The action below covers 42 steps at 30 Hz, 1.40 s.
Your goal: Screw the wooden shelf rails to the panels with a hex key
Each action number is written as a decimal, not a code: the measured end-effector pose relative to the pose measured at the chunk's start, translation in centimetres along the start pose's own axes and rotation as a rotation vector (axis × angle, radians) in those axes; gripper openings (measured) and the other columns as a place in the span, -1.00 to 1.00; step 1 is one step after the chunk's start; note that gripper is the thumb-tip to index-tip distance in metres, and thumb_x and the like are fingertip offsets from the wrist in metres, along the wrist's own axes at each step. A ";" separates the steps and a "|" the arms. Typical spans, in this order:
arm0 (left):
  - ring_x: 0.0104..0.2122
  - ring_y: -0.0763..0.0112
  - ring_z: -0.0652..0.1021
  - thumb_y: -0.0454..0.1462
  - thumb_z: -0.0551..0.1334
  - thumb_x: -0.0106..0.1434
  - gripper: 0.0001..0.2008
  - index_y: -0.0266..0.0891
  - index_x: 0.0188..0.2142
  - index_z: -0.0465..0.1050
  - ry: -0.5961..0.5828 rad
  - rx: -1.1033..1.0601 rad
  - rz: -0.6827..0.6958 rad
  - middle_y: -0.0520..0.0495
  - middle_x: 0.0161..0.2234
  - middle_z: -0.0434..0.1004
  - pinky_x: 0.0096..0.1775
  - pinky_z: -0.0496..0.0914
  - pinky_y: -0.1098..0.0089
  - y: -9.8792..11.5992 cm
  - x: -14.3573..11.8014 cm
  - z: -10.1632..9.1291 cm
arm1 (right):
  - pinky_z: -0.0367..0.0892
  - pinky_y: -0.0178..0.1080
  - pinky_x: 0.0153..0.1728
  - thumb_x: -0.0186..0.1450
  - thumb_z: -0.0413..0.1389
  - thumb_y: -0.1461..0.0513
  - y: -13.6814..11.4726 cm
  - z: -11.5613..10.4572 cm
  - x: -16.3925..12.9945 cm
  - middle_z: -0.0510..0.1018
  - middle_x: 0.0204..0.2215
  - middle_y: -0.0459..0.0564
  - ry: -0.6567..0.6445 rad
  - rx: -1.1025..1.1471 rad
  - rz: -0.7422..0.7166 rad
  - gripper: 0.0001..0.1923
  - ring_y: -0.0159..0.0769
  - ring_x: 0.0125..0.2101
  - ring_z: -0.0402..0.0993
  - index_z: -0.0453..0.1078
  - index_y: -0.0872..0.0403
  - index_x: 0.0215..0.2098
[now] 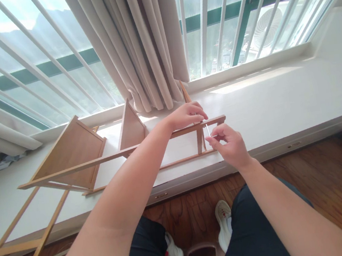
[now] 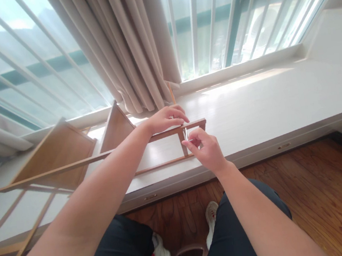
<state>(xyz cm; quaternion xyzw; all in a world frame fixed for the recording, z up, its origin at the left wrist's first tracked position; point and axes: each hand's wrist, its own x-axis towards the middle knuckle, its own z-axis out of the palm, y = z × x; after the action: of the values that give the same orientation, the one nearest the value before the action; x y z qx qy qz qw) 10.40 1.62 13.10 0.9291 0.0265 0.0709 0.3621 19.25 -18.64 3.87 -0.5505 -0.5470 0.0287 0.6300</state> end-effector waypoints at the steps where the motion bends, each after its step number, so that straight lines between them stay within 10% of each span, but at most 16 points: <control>1: -0.13 0.31 0.55 -0.21 0.26 0.29 -0.75 -0.19 -0.16 0.71 0.008 -0.007 0.003 -0.12 -0.07 0.50 0.04 0.41 0.28 0.0 0.0 0.0 | 0.45 -0.32 -0.42 0.38 0.28 0.14 0.0 0.0 0.0 0.49 -0.44 -0.17 0.000 0.002 -0.001 -0.80 -0.37 -0.49 0.53 0.37 -0.01 -0.29; 14: -0.12 0.31 0.50 -0.26 0.23 0.36 -0.79 -0.17 -0.22 0.69 0.326 0.015 0.085 -0.10 -0.12 0.47 -0.04 0.39 0.28 -0.2 0.1 -1.3 | 0.45 -0.29 -0.42 0.42 0.23 0.08 0.4 0.4 0.2 0.50 -0.45 -0.14 -0.009 0.015 0.011 -0.79 -0.35 -0.48 0.52 0.36 -0.01 -0.26; 19: -0.25 0.36 0.48 -0.30 0.23 0.31 -0.79 -0.19 -0.27 0.69 0.444 0.069 0.049 -0.09 -0.19 0.50 -0.15 0.38 0.31 3.7 -1.6 -1.6 | 0.47 -0.27 -0.41 0.44 0.20 0.05 0.6 0.9 0.2 0.53 -0.42 -0.12 -0.010 0.036 0.014 -0.78 -0.34 -0.46 0.52 0.36 -0.02 -0.24; 24: -0.32 0.34 0.47 -0.21 0.23 0.33 -0.79 -0.14 -0.31 0.67 0.720 -0.045 -0.108 -0.06 -0.30 0.57 -0.27 0.36 0.34 9.3 -7.3 2.3 | 0.49 -0.26 -0.40 0.43 0.21 0.03 0.0 1.1 0.2 0.55 -0.44 -0.11 0.013 -0.005 -0.013 -0.77 -0.33 -0.47 0.52 0.38 -0.02 -0.27; 29: -0.57 0.49 0.30 -0.10 0.30 0.27 -0.76 -0.18 -0.38 0.64 0.667 -0.533 -0.415 0.01 -0.48 0.45 -0.51 0.16 0.40 7.5 -11.0 8.0 | 0.52 -0.27 -0.38 0.42 0.23 0.11 -1.4 0.8 -0.1 0.59 -0.45 -0.11 -0.046 -0.033 -0.065 -0.83 -0.34 -0.47 0.55 0.40 -0.02 -0.29; 42: -0.57 0.56 0.24 0.00 0.52 0.04 -0.62 -0.26 -0.45 0.55 0.533 -1.221 -0.404 0.07 -0.58 0.27 -0.50 0.10 0.49 3.6 -5.9 12.4 | 0.57 -0.25 -0.40 0.39 0.27 0.16 -1.9 -0.9 -0.1 0.69 -0.43 -0.06 -0.186 -0.097 -0.062 -0.87 -0.29 -0.47 0.61 0.52 0.00 -0.32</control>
<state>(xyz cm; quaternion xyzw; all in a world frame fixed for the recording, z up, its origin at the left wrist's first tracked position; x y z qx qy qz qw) 6.43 -9.89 5.82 0.4871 0.2421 0.2301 0.8070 18.82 -19.99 5.37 -0.5581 -0.6207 0.0335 0.5497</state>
